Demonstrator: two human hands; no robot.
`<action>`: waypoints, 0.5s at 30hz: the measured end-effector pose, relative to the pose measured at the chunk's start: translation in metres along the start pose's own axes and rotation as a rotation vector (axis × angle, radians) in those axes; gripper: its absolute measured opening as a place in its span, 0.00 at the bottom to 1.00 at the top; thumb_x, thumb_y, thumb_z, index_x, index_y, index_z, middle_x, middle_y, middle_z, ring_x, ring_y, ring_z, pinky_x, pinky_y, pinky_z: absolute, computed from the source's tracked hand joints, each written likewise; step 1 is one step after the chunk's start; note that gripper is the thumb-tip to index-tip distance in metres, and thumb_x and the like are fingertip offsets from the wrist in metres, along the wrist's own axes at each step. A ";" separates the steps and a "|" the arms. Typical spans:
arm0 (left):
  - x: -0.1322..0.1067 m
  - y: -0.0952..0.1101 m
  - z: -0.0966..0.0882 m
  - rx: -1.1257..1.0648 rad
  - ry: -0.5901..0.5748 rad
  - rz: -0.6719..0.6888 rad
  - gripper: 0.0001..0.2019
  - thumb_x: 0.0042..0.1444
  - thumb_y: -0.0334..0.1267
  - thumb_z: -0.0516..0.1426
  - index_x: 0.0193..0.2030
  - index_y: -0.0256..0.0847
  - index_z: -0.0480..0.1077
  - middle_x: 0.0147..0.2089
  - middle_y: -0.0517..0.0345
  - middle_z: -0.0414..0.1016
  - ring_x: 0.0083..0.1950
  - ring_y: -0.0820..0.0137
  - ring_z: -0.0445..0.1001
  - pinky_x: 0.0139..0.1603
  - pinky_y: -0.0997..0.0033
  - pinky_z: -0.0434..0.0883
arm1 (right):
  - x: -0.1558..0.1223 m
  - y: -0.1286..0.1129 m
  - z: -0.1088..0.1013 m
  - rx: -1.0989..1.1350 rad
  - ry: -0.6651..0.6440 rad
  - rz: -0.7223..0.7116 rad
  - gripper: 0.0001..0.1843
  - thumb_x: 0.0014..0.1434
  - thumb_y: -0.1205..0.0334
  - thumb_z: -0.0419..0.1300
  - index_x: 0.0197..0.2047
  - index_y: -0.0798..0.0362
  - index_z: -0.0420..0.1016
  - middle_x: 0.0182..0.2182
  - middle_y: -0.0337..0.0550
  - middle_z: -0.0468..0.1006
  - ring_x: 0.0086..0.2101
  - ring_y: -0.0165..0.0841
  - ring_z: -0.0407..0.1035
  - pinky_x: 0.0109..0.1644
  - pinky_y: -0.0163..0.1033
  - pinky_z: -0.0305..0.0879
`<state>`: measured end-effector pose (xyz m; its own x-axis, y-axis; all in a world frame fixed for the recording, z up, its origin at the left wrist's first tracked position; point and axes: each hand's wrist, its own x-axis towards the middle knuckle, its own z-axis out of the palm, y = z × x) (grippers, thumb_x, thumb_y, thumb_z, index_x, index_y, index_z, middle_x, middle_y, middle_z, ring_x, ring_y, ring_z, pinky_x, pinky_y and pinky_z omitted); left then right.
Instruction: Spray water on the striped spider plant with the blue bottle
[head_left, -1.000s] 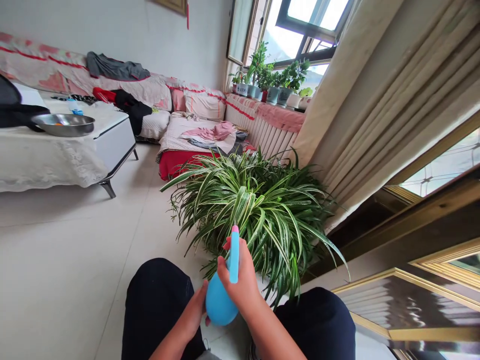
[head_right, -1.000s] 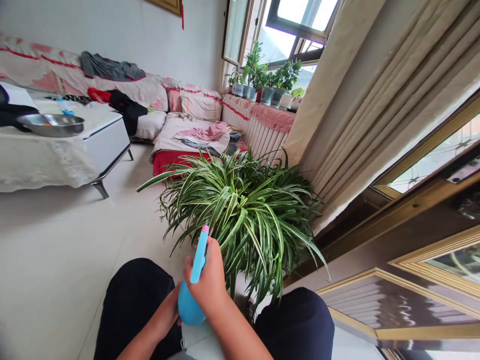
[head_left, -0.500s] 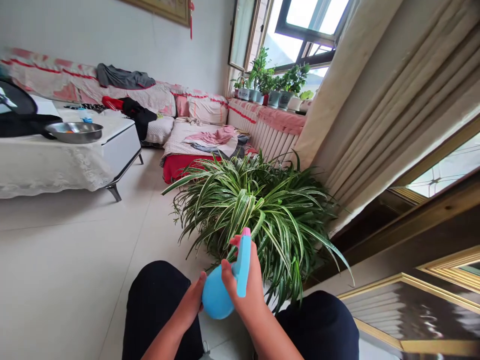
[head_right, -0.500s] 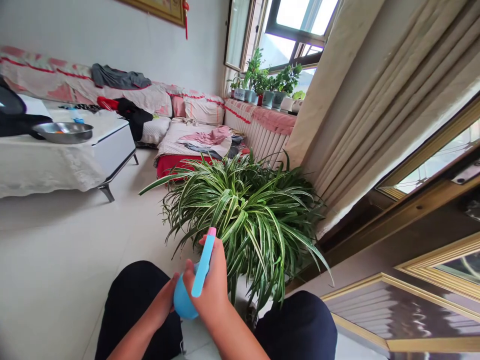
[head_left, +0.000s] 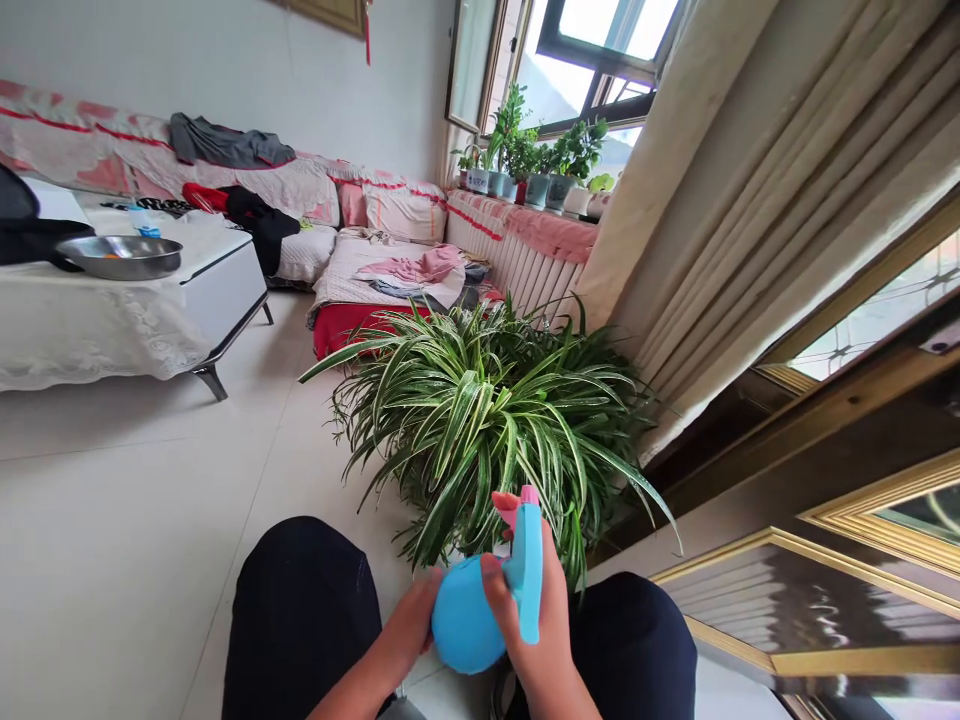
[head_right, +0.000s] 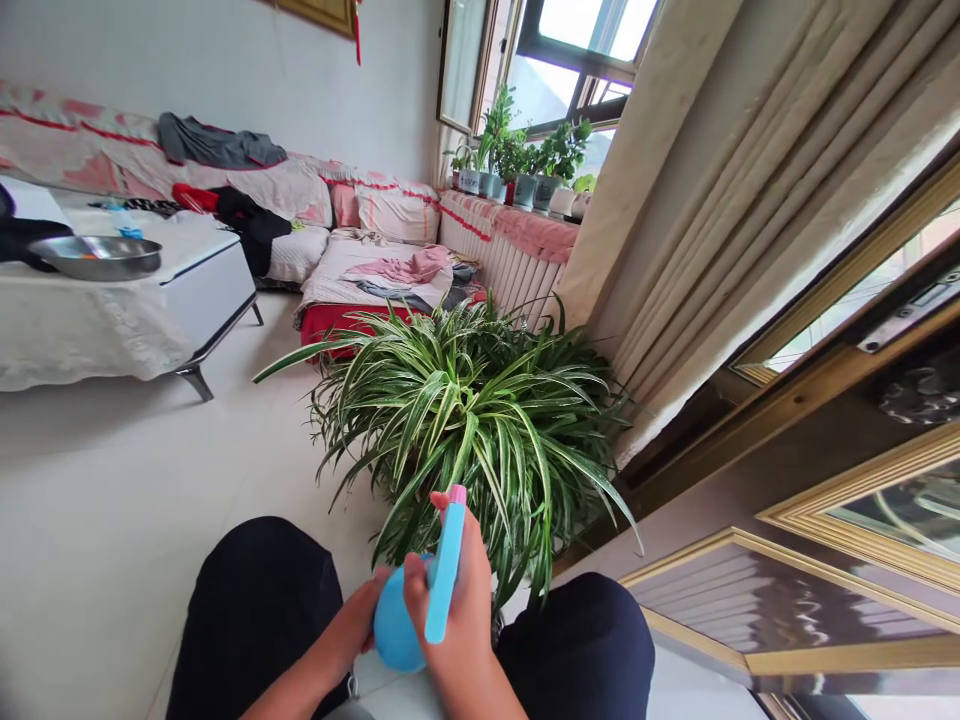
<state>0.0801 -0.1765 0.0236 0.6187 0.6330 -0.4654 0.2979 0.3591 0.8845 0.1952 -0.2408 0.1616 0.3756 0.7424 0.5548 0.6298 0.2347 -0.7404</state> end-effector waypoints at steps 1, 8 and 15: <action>0.000 0.001 0.004 -0.006 -0.004 0.009 0.37 0.38 0.80 0.35 0.19 0.45 0.56 0.13 0.67 0.50 0.18 0.74 0.52 0.23 0.68 0.49 | -0.001 -0.001 -0.005 -0.006 -0.005 0.000 0.23 0.59 0.63 0.54 0.58 0.48 0.63 0.48 0.47 0.75 0.37 0.35 0.74 0.38 0.40 0.71; -0.002 0.010 0.032 -0.028 -0.068 0.055 0.37 0.38 0.81 0.37 0.17 0.45 0.55 0.12 0.68 0.49 0.17 0.76 0.50 0.22 0.70 0.49 | -0.009 -0.001 -0.035 -0.032 0.015 0.028 0.12 0.57 0.65 0.56 0.46 0.49 0.69 0.35 0.40 0.76 0.26 0.30 0.71 0.30 0.34 0.70; 0.003 0.020 0.063 -0.003 -0.043 -0.007 0.38 0.32 0.83 0.36 0.17 0.46 0.55 0.11 0.69 0.47 0.15 0.76 0.49 0.21 0.71 0.47 | -0.018 0.022 -0.060 -0.063 0.076 0.039 0.25 0.60 0.63 0.56 0.61 0.48 0.64 0.51 0.47 0.76 0.51 0.42 0.72 0.53 0.46 0.70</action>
<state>0.1332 -0.2107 0.0418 0.6470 0.6009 -0.4694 0.3004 0.3650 0.8812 0.2431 -0.2868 0.1580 0.4495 0.6998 0.5552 0.6546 0.1648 -0.7378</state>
